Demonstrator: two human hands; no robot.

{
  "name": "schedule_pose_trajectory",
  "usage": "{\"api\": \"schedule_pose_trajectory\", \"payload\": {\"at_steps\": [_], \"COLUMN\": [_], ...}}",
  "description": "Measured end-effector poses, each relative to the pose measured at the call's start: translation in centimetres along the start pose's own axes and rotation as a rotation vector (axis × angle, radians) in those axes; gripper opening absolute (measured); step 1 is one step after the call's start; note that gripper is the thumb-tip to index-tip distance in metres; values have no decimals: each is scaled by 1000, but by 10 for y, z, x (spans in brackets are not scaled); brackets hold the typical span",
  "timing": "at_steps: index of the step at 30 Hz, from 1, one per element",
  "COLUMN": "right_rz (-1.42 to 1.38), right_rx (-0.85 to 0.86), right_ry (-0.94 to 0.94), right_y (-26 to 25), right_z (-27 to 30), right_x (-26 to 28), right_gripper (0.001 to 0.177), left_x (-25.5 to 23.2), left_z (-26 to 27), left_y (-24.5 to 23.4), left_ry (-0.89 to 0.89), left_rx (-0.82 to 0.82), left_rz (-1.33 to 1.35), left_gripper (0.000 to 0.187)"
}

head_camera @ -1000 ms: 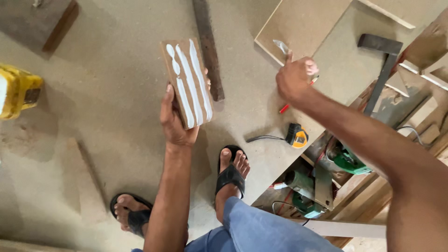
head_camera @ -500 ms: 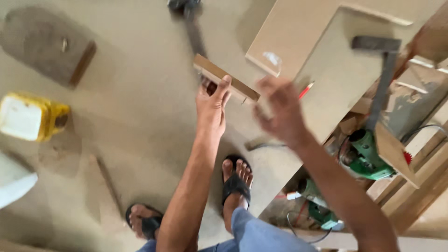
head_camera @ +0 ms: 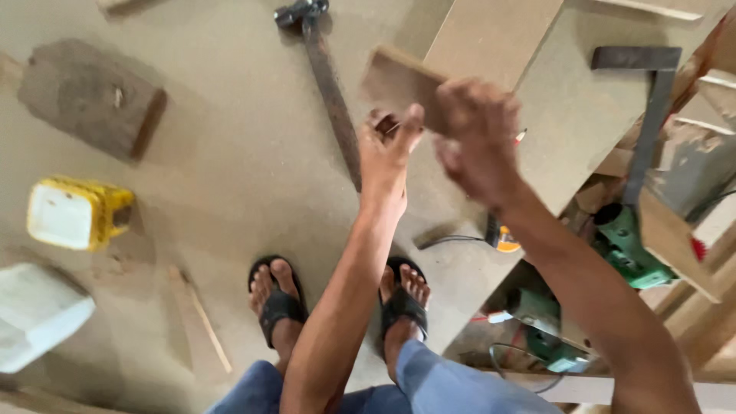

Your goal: The person aligns wooden pieces using a square, hammers nails into the joints, and applies glue with their finger.

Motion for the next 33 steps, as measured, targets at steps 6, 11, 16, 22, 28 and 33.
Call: {"api": "schedule_pose_trajectory", "payload": {"at_steps": [6,11,16,22,28,33], "right_rz": [-324,-415,-394,-419,-478,-460], "right_rx": [32,99,127,115,142,118], "right_ry": [267,309,333,292,344,316], "right_y": [20,60,74,74,78,82], "right_z": [23,25,25,25,28,32], "right_x": [-71,-86,-91,-92,-91,-91], "right_gripper": [96,96,98,92,90,92], "left_x": [9,24,42,51,55,57], "left_z": [-48,-97,-121,-129,-129,-127], "left_y": [-29,-28,-26,-26,-27,-24], "left_ry": [225,529,391,460,504,551], "left_rx": [308,526,634,662,667,671], "left_rz": [-867,-1248,-1250,-1289,-1307,-1365], "left_gripper": [46,73,76,72,66,66]}}
Point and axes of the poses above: each hand's wrist, its own z-axis away from the middle knuckle, its own y-axis out of the palm, x = y × z, the point moved 5 cm from there along -z, towards the middle knuckle, and after that the axes turned 11 degrees about x, right-handed, at the moved point
